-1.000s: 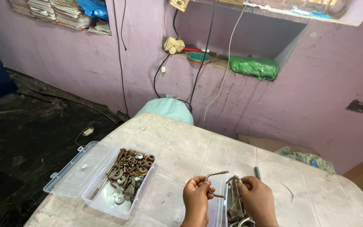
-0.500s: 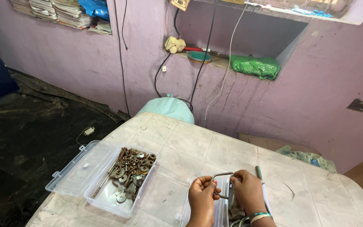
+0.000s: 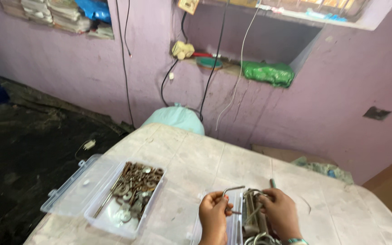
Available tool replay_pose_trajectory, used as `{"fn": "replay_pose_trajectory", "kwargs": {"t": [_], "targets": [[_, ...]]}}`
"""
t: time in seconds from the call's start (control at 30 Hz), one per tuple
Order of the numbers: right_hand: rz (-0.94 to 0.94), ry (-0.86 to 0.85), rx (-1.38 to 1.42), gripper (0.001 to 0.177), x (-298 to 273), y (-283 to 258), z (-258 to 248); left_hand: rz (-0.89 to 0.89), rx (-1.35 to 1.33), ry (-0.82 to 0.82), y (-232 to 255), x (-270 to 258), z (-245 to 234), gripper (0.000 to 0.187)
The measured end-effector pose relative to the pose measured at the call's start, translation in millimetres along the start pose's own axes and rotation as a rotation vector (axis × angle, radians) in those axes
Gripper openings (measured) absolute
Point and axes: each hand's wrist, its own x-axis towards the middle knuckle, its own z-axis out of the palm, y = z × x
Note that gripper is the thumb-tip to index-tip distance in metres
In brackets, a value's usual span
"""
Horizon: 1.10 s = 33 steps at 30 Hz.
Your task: The person sorts through a collection of metal hardware components, including keys, hooks, and cylindrical parts, inside a clear plastic container. They pick up individual items, inspect them, and place them back into the container. A screwdriver is briefly handled and placed on the table.
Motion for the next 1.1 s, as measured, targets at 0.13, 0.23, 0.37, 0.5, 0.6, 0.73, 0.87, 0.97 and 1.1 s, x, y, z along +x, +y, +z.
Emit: {"fn": "replay_pose_trajectory", "kwargs": {"t": [0.13,0.23,0.37,0.5,0.6,0.73,0.87,0.97,1.1], "targets": [[-0.068,0.176,0.016,0.028,7.8,2.9,-48.2,-0.017,0.032,-0.008,3.2,-0.7,-0.6,0.02],[-0.14,0.227,-0.13,0.029,1.5,2.0,-74.0,-0.046,0.046,-0.022,2.2,-2.7,1.7,0.021],[-0.396,0.27,-0.373,0.027,-3.5,6.5,-81.1,-0.05,0.072,-0.013,-0.2,-3.5,6.5,0.021],[-0.411,0.346,-0.362,0.024,-8.4,20.0,-66.2,-0.047,0.084,0.004,2.4,-6.1,6.0,0.02],[-0.426,0.419,-0.349,0.022,-8.5,28.4,-60.1,-0.072,0.112,0.032,5.1,-6.5,6.2,0.02],[-0.333,0.351,-0.272,0.024,-7.9,39.8,-57.9,-0.049,0.104,0.018,2.4,-4.8,6.5,0.02],[-0.325,0.287,-0.164,0.026,-10.2,51.7,-58.5,-0.065,0.108,0.012,-1.4,-3.4,6.4,0.019],[-0.292,0.278,-0.073,0.026,-9.3,57.0,-58.4,-0.047,0.1,-0.003,-4.7,-2.8,5.0,0.019],[-0.101,0.075,-0.223,0.023,2.2,58.6,-61.0,-0.02,0.059,-0.037,-10.5,-1.8,2.3,0.018]]}}
